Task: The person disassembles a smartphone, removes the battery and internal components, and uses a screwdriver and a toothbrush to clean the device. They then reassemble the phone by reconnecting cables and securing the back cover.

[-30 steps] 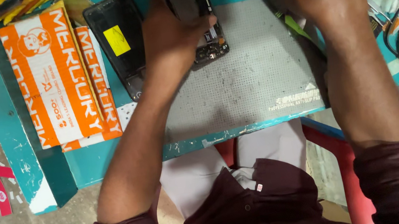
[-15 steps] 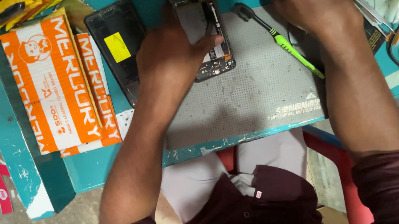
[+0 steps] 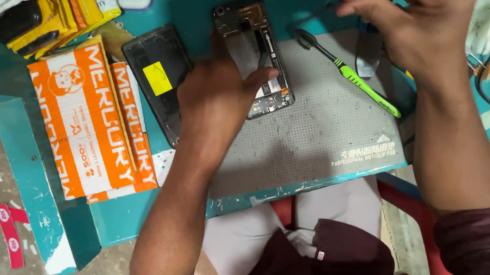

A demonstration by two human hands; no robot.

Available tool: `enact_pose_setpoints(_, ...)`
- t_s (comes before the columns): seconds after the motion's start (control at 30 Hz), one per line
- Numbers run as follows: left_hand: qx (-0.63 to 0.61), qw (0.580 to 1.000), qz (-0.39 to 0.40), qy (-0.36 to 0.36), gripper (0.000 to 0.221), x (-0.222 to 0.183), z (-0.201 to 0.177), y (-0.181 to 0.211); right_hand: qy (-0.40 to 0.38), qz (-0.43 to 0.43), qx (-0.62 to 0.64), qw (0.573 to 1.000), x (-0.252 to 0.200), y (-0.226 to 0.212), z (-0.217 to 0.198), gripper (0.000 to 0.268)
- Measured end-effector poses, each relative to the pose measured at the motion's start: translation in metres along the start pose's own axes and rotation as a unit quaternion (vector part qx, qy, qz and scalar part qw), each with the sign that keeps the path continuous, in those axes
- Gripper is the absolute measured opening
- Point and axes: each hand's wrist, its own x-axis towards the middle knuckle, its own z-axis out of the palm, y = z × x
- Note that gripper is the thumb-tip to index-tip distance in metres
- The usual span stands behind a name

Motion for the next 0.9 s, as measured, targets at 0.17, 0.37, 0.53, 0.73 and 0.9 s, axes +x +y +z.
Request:
enact_pose_setpoints(0.17, 0.019, 0.999, 0.029, 0.041, 0.1, -0.002, -0.001, -0.001, 0.034, -0.126, 0.012, 0.991, -0.004, 0.004, -0.007, 0.009)
enact_pose_setpoints(0.37, 0.028, 0.999, 0.004, 0.029, 0.088, -0.003, -0.017, 0.006, 0.075, -0.193, -0.084, 0.975, -0.006, -0.012, -0.009, 0.01)
enact_pose_setpoints(0.53, -0.218, 0.93, 0.241, 0.173, 0.061, -0.016, -0.028, 0.01, 0.101, -0.252, -0.081, 0.959, -0.009, -0.012, -0.009, 0.011)
enact_pose_setpoints(0.73, -0.383, 0.872, 0.291, 0.089, 0.046, -0.026, -0.039, 0.014, 0.146, -0.308, -0.115, 0.933, -0.016, -0.011, -0.005, 0.019)
enact_pose_setpoints(0.9, -0.469, 0.847, 0.248, 0.024, 0.037, -0.031, -0.044, 0.017, 0.166, -0.325, -0.1, 0.926, -0.018, -0.009, 0.002, 0.016)
